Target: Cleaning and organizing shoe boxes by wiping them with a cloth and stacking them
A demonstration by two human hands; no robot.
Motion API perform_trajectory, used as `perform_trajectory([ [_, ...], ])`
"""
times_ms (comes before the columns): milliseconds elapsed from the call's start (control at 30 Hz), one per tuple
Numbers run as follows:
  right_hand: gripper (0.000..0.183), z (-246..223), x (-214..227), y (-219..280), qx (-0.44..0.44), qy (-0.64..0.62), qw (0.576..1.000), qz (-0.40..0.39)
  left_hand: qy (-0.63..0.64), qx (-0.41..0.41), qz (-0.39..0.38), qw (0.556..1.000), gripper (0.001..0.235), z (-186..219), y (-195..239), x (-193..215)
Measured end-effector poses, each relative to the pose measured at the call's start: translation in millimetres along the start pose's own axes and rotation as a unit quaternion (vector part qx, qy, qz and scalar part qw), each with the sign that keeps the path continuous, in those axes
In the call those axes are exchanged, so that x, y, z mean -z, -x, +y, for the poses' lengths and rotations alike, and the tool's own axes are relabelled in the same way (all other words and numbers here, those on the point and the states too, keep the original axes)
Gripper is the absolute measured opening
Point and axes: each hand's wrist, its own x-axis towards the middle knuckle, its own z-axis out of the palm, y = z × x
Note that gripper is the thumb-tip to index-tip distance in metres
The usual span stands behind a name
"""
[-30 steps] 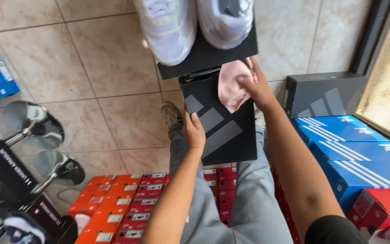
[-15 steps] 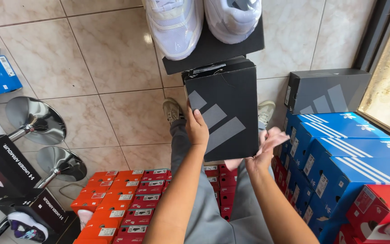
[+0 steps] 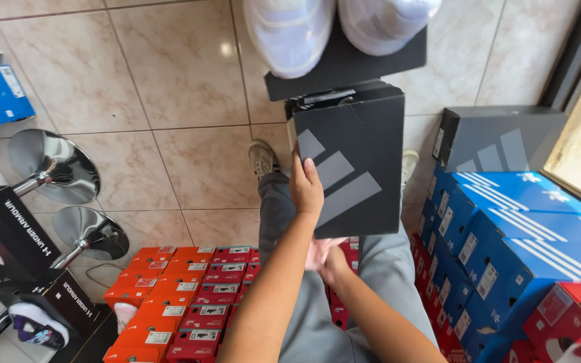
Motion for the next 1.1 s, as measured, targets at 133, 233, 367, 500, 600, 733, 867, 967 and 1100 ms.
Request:
perform_trajectory([
  [133, 0.029, -39.7, -109.2, 213.6, 0.035, 0.309, 0.95, -0.036, 0.072, 0.036, -0.051, 0.995, 0.047, -6.3, 2.2, 16.8],
  [233, 0.023, -72.1, -104.1, 228.5, 0.022, 0.46, 0.879, -0.122, 0.2, 0.074, -0.213, 0.954, 0.057, -1.4, 4.9, 52.6],
  [367, 0.038, -102.5, -153.9, 274.2, 0.237, 0.268, 0.92, -0.159, 0.24, -0.035, -0.282, 0.928, 0.07, 36.1, 40.3, 119.5],
  [500, 0.082, -102.1, -140.2, 247.8, 0.08, 0.199, 0.949, -0.232, 0.201, -0.113, -0.218, 0.948, 0.046, 111.6, 42.8, 143.8],
  [600, 0.048, -138.2, -158.9, 239.9, 0.441, 0.499, 0.7, -0.258, 0.197, -0.064, -0.107, 0.972, 0.035, 9.5, 84.3, 97.0],
  [733, 0.046, -192.0, -209.8, 259.2, 0.761, 0.518, 0.391, 0.012, 0.162, 0.221, 0.008, 0.962, 0.041, -16.7, 61.4, 69.9],
  [867, 0.122, -213.7, -199.6, 207.5, 0.623, 0.589, 0.497, 0.131, 0.278, 0.257, -0.143, 0.915, 0.049, -19.4, 13.9, 43.5],
  [967, 0.128, -208.9, -194.3, 205.1, 0.602, 0.603, 0.494, 0.174, 0.275, 0.227, -0.164, 0.92, 0.053, -33.8, -34.5, 14.8],
  [1100, 0.127, -211.4, -202.6, 204.9, 0.613, 0.591, 0.492, 0.179, 0.343, 0.193, -0.128, 0.91, 0.043, 54.6, -110.1, 26.3],
])
